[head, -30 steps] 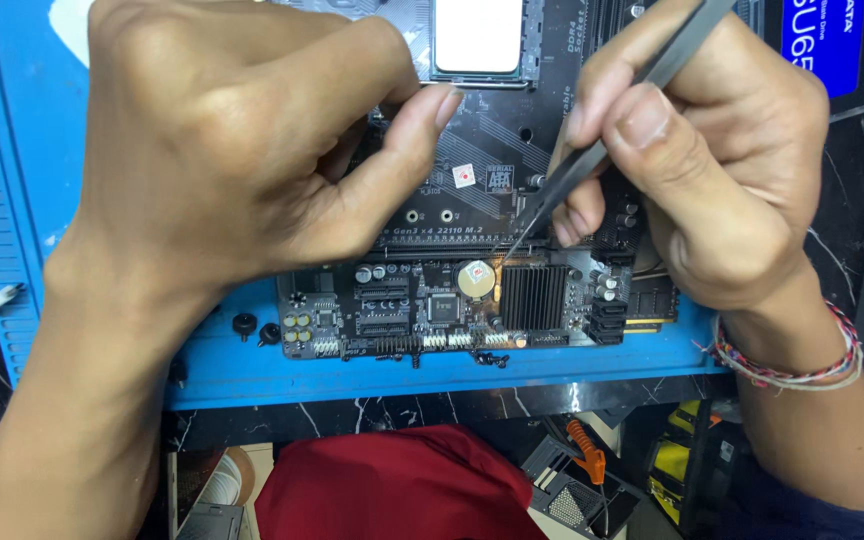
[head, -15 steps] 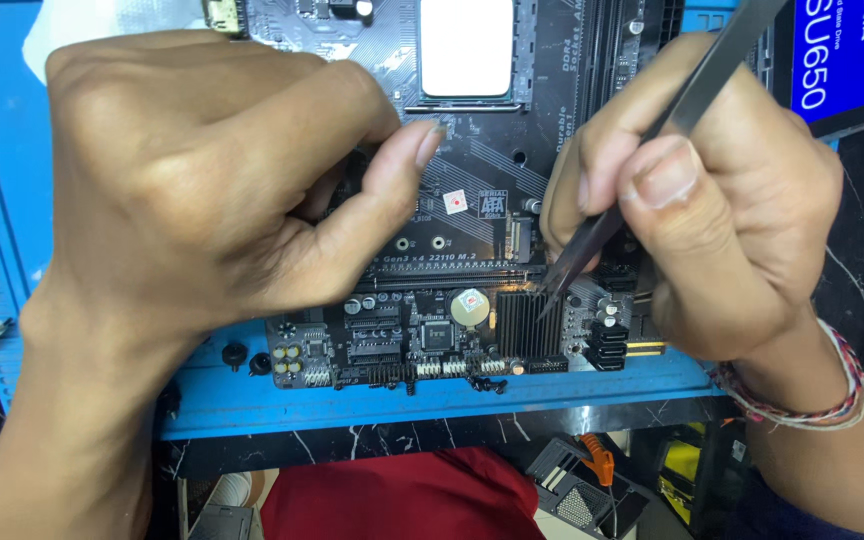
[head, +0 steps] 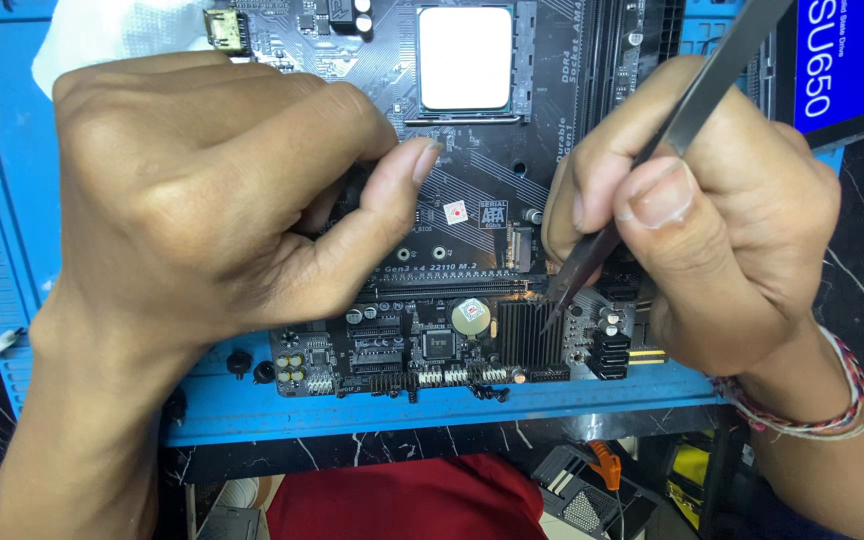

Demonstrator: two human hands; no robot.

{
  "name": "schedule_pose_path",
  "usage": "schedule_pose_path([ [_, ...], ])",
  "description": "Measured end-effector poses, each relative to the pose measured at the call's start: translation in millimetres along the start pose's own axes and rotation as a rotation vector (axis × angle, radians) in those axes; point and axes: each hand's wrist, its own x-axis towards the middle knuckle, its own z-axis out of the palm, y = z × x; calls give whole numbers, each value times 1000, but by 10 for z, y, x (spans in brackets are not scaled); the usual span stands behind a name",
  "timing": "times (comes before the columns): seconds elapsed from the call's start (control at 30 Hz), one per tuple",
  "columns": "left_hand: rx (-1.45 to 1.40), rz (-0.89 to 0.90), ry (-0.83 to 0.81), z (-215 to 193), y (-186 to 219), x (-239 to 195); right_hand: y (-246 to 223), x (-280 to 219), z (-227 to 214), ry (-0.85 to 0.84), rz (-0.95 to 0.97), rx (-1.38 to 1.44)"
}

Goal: The person uses tweezers to remove small black components from a motherboard and places them on a blue mat. They then pick up a solid-state drive, inspect it, and return to the motherboard to continue working with the tweezers.

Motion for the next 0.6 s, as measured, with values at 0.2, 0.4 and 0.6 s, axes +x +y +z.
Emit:
schedule_pose_path([
  [0.2, 15, 9, 2, 3, -18, -14, -5, -20, -29, -24, 12, -2],
  [0.4, 81, 34, 6, 9, 0, -38, 9, 6, -75, -93, -34, -3],
  [0.6, 203, 113, -11, 11, 47, -27, 38, 7, -66, -112, -22, 47],
])
